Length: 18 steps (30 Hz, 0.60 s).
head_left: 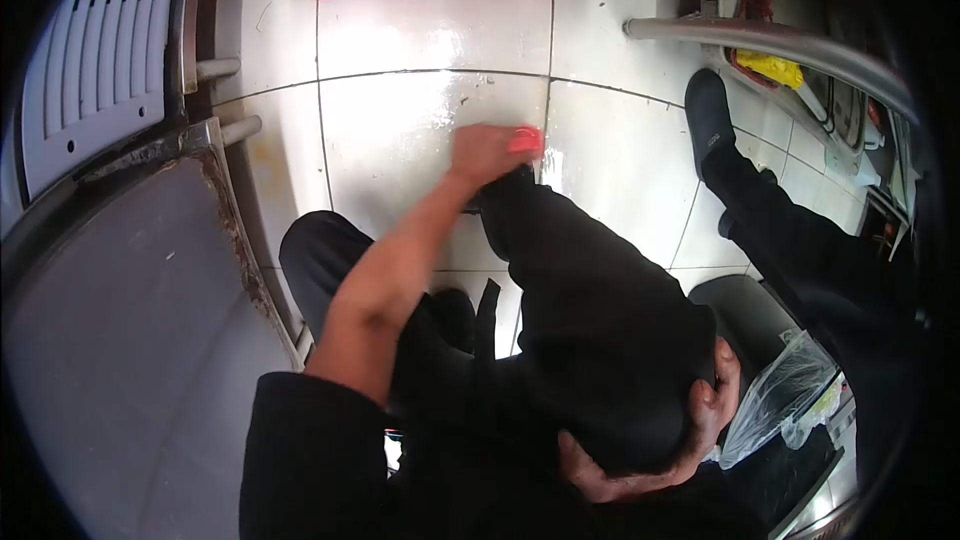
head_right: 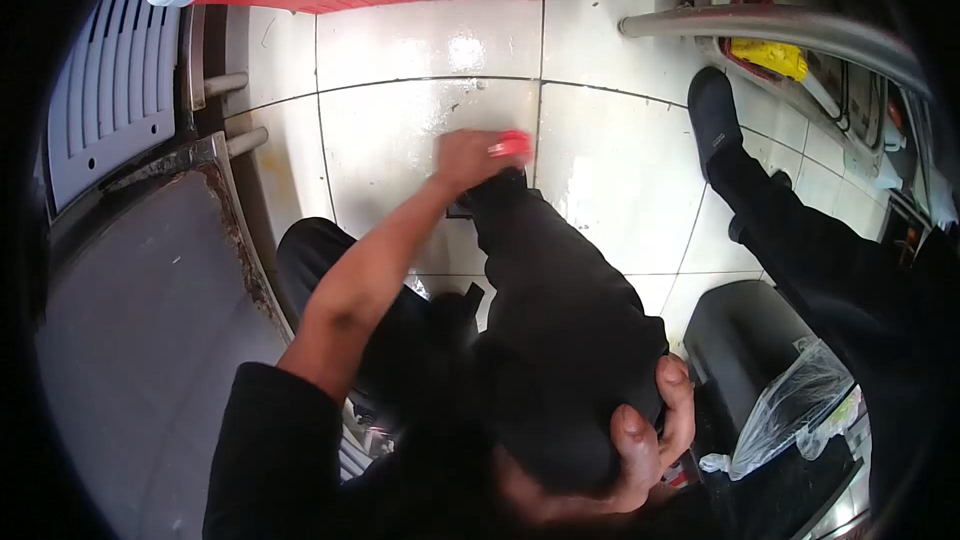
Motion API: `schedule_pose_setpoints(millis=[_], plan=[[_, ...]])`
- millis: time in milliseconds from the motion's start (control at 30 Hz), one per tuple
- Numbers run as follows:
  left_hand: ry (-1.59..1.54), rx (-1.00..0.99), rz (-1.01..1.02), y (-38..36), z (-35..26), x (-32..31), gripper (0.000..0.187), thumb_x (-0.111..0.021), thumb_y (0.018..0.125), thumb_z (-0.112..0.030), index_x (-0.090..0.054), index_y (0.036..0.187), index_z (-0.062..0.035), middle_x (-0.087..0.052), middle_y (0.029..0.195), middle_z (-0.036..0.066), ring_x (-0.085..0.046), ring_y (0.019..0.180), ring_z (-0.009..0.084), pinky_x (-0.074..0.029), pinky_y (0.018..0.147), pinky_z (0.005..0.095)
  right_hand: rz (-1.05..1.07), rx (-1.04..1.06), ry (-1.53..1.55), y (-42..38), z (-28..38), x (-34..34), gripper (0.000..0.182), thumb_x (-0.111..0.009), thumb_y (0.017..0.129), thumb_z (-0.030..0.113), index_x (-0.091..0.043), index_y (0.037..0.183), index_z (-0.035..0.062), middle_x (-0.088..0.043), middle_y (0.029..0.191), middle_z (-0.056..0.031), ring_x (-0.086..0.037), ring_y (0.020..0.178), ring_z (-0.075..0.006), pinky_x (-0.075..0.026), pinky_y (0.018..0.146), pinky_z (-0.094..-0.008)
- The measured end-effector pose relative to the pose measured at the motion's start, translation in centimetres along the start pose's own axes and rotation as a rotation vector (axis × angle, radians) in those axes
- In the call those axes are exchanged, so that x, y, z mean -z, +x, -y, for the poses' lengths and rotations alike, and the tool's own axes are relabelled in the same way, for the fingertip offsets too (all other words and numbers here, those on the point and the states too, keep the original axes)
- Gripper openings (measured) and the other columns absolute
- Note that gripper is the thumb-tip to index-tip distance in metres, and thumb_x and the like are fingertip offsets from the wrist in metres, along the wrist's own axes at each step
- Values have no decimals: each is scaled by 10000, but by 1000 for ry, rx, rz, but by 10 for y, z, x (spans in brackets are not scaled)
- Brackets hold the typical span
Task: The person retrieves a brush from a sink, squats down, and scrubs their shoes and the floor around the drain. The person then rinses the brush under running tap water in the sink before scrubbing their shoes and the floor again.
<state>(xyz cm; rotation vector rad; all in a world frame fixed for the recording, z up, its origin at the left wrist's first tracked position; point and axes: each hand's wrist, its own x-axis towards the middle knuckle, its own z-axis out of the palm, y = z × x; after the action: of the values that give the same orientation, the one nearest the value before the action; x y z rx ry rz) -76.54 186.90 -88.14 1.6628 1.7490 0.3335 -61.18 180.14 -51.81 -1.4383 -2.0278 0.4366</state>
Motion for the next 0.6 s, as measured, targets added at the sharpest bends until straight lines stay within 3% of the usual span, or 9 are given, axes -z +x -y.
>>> schedule_pose_setpoints(millis=[67,133,233,367,400,500,600], plan=[[-34,186,-52,-37,44,21,533,-646,727,-711,-759,960,-245,-709,767,91,-700,754,273,-544,702,408,17,4,-23,1,-4,3,998,-759,427,320,-468,1321,-15,-448,1278,-396,-476,1200,-488,-404,1004,-548],[125,379,120,-54,58,66,543,-635,750,-712,-764,935,-218,-697,727,105,-698,732,272,-537,693,395,36,-24,-44,2,0,8,1012,-758,417,315,-463,1328,-16,-445,1286,-395,-478,1202,-483,-396,1012,-549],[47,437,-39,-31,52,64,573,-625,757,-720,-767,891,-182,-687,709,117,-687,702,274,-523,680,398,53,1,-43,4,-1,7,1033,-760,403,302,-453,1337,-16,-437,1306,-385,-481,1206,-477,-385,1023,-549],[-316,735,-353,-31,28,7,644,-598,763,-740,-751,820,-116,-695,765,165,-677,751,357,-513,693,450,51,15,-54,0,0,8,1037,-765,401,298,-450,1336,-21,-444,1312,-371,-478,1214,-473,-376,1033,-545],[-493,904,-415,-50,22,-4,674,-604,761,-742,-754,832,-89,-701,780,179,-685,766,358,-507,700,463,48,19,-63,1,-1,8,1036,-766,403,298,-450,1336,-23,-447,1311,-369,-477,1216,-473,-374,1035,-544],[-500,1014,-462,-95,12,-21,692,-610,759,-743,-756,848,-73,-699,774,191,-688,755,341,-503,702,464,75,11,-63,0,5,11,1036,-771,411,301,-448,1340,-24,-456,1306,-366,-475,1224,-471,-367,1043,-539],[-500,919,-468,-35,36,-1,735,-595,764,-752,-736,784,-31,-673,696,193,-671,704,328,-497,686,454,58,35,-61,-1,2,7,1037,-777,418,300,-445,1347,-20,-462,1302,-360,-475,1229,-465,-359,1052,-533]])
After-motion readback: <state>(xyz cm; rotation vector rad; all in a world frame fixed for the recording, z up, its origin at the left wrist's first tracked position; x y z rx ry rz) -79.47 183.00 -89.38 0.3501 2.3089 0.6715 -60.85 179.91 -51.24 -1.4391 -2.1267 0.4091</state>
